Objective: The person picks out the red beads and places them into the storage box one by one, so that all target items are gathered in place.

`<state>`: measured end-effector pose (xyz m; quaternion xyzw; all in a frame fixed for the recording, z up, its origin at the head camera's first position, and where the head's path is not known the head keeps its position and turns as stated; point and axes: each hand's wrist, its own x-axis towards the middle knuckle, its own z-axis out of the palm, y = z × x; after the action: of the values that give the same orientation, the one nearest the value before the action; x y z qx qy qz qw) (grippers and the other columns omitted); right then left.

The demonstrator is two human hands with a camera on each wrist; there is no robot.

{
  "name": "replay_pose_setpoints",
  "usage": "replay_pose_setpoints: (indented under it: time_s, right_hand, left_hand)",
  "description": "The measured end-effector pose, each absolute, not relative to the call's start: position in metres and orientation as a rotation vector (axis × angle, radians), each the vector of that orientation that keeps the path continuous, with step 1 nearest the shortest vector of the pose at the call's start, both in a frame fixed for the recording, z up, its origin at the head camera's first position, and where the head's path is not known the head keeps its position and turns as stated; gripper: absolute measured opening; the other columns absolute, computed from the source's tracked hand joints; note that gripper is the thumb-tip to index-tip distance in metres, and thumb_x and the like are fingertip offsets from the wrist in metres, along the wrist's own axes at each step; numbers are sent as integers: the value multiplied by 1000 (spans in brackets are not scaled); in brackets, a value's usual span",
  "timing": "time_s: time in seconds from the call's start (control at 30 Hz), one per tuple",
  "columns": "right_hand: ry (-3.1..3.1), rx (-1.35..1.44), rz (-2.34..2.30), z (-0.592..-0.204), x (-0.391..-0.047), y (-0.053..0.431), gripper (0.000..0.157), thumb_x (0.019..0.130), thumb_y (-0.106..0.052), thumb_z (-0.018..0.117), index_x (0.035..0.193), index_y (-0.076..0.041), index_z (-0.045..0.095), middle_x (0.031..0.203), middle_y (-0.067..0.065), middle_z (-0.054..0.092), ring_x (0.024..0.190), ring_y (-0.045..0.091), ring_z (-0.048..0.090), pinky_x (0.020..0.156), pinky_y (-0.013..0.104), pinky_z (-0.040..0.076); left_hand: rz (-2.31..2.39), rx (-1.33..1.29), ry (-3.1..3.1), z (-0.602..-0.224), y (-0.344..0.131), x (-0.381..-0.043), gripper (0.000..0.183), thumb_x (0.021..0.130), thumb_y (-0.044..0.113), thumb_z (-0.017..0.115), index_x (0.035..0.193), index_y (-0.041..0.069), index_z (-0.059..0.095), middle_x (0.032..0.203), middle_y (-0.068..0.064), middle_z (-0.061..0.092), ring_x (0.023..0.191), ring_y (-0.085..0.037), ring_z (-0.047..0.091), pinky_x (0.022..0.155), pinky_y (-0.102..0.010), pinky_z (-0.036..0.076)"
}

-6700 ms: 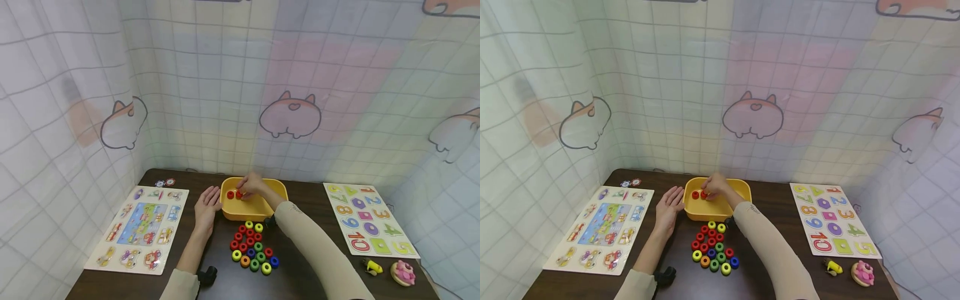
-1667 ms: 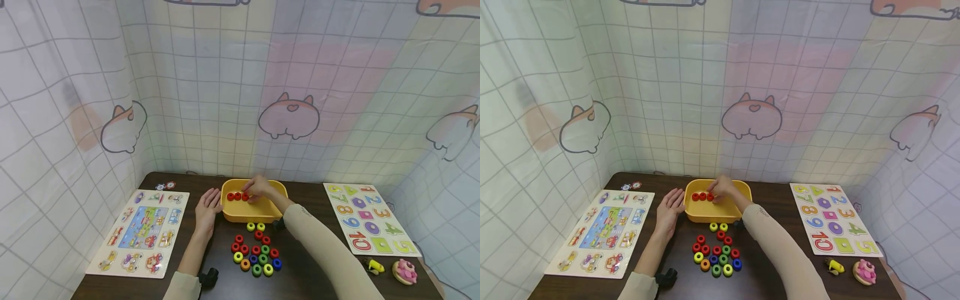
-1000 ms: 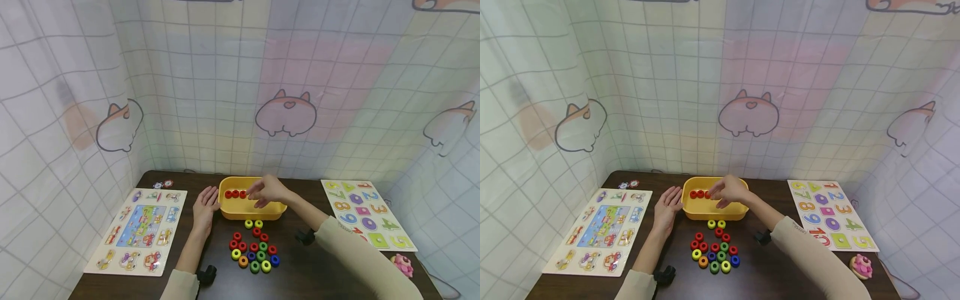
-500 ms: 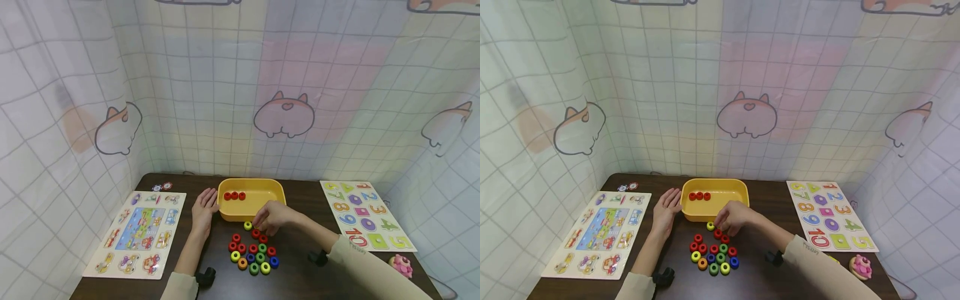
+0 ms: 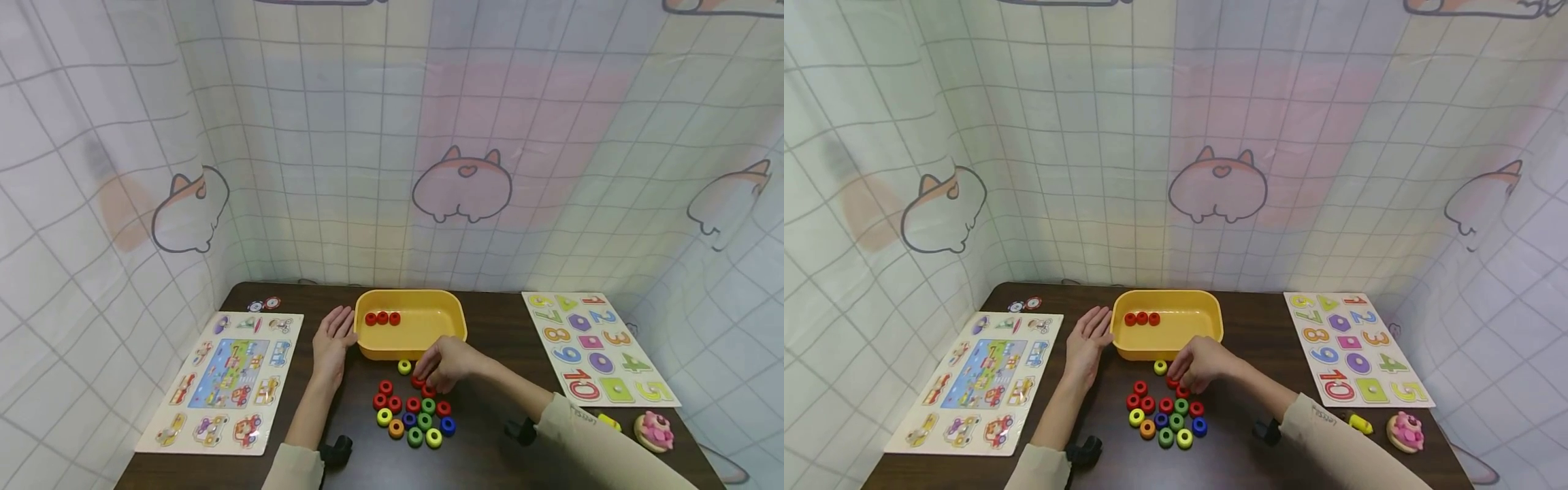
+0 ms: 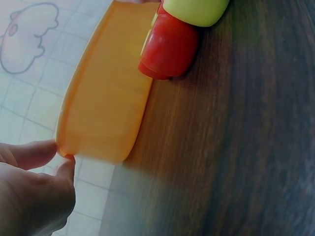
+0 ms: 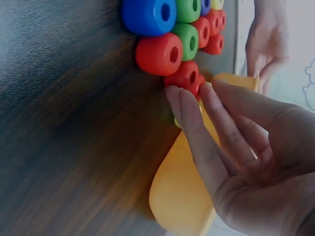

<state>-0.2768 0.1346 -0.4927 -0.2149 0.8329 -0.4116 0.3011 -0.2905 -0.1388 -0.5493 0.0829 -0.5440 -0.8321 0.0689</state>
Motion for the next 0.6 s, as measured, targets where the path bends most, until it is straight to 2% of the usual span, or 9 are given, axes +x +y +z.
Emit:
replay_pose_setpoints:
  time_s: [0.13,0.23,0.43,0.6]
  right_hand:
    - [2264,-634,-1051,-494,-275,133,23,75,-1,81,97,-8,77,93,8,75,71,19,71,59,37,61]
    - [2350,-677,-1011,-498,-273,133,20,72,-5,85,90,-11,78,86,3,75,68,13,69,55,31,60]
    - [2485,-678,-981,-504,-270,134,15,68,-9,88,75,-12,74,68,-1,70,56,15,67,49,29,57]
    - [2435,-603,-1033,-509,-268,133,14,70,-7,86,78,-9,75,71,1,71,59,20,69,50,33,59]
  left_hand:
    - [-2515,252,-1617,-549,-138,-290,68,84,-20,56,141,15,43,143,-7,50,131,-18,50,102,-26,46]
    - [-2515,253,-1614,-549,-138,-290,69,84,-20,56,142,15,43,144,-8,50,131,-18,50,103,-28,45]
    - [-2513,249,-1618,-548,-139,-289,70,84,-21,55,144,12,41,144,-8,49,130,-17,50,103,-28,45]
    - [-2505,238,-1619,-549,-138,-290,70,84,-21,56,144,11,41,145,-9,49,132,-19,49,102,-27,46]
